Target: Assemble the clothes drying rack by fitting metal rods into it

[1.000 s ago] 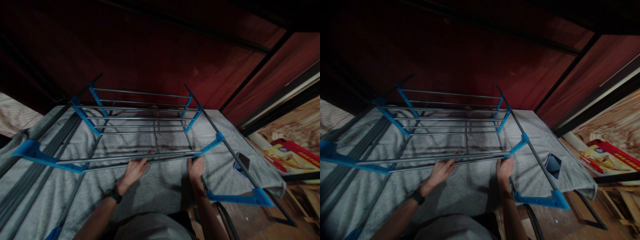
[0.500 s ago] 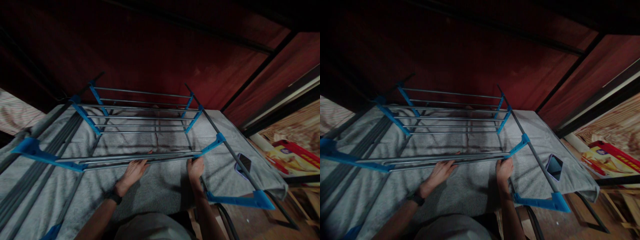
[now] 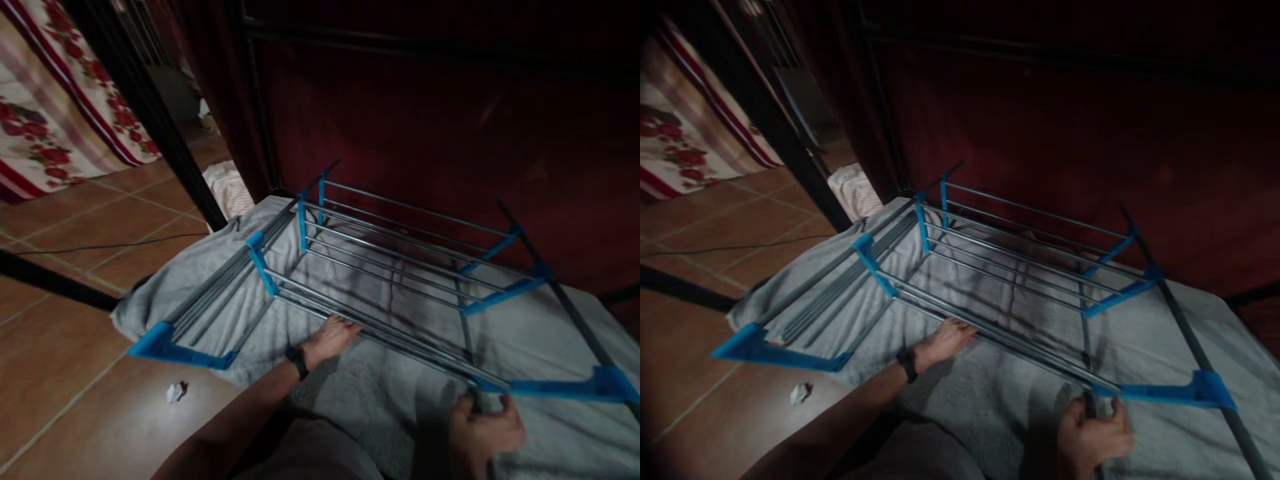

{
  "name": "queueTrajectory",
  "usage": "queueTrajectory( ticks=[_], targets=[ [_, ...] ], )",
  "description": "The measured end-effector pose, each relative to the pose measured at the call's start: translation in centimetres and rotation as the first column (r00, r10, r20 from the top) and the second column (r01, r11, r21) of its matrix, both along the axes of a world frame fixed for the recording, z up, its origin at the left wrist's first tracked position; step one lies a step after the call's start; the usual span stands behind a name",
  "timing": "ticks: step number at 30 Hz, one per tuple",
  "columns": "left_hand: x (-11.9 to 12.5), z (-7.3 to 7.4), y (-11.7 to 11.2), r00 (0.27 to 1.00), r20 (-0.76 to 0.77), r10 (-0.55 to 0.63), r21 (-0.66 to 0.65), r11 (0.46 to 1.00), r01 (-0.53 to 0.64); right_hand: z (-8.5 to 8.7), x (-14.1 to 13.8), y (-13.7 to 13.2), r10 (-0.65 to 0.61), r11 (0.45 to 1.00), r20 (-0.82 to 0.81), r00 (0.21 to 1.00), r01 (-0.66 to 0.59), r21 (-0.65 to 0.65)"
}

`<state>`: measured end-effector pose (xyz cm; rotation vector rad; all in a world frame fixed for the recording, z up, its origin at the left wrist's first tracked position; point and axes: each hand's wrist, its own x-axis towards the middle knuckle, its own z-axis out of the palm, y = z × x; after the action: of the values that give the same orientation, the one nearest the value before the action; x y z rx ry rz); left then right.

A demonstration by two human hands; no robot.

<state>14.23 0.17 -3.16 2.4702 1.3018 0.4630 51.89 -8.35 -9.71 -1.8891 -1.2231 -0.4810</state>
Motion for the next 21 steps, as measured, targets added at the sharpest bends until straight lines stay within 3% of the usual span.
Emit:
queueTrajectory(
  ticks=[4, 7, 9, 13, 17, 21],
  targets=[
    [-1.2, -0.4, -0.6, 0.996, -0.006, 0.086, 0.011, 0.996, -0.086, 0.2, -3.8, -0.7, 0.276, 0.958, 0.052, 0.96, -0.271, -0.092],
    [-1.9, -0.4, -1.0, 0.996, -0.001, 0.094, 0.039, 0.995, -0.094, 0.9, -8.2, 0.2, 0.552, 0.82, 0.029, 0.834, -0.535, -0.205],
    [-2.2, -0.3, -1.2, 0.995, -0.004, 0.097, 0.055, 0.994, -0.097, 1.4, -11.1, 1.4, 0.654, 0.731, 0.029, 0.756, -0.622, -0.282],
    [-2.4, -0.2, -1.5, 0.993, 0.017, 0.12, 0.08, 0.989, -0.121, 2.1, -15.2, 4.0, 0.741, 0.639, 0.082, 0.667, -0.662, -0.391],
    [-3.1, -0.4, -1.9, 0.984, 0.067, 0.163, 0.082, 0.982, -0.169, 2.1, -16.1, 5.5, 0.753, 0.627, 0.096, 0.651, -0.666, -0.403],
    [-4.8, -1.3, -3.2, 0.951, 0.137, 0.278, 0.101, 0.951, -0.292, 1.6, -15.6, 6.1, 0.76, 0.628, 0.115, 0.64, -0.676, -0.386]
  ],
)
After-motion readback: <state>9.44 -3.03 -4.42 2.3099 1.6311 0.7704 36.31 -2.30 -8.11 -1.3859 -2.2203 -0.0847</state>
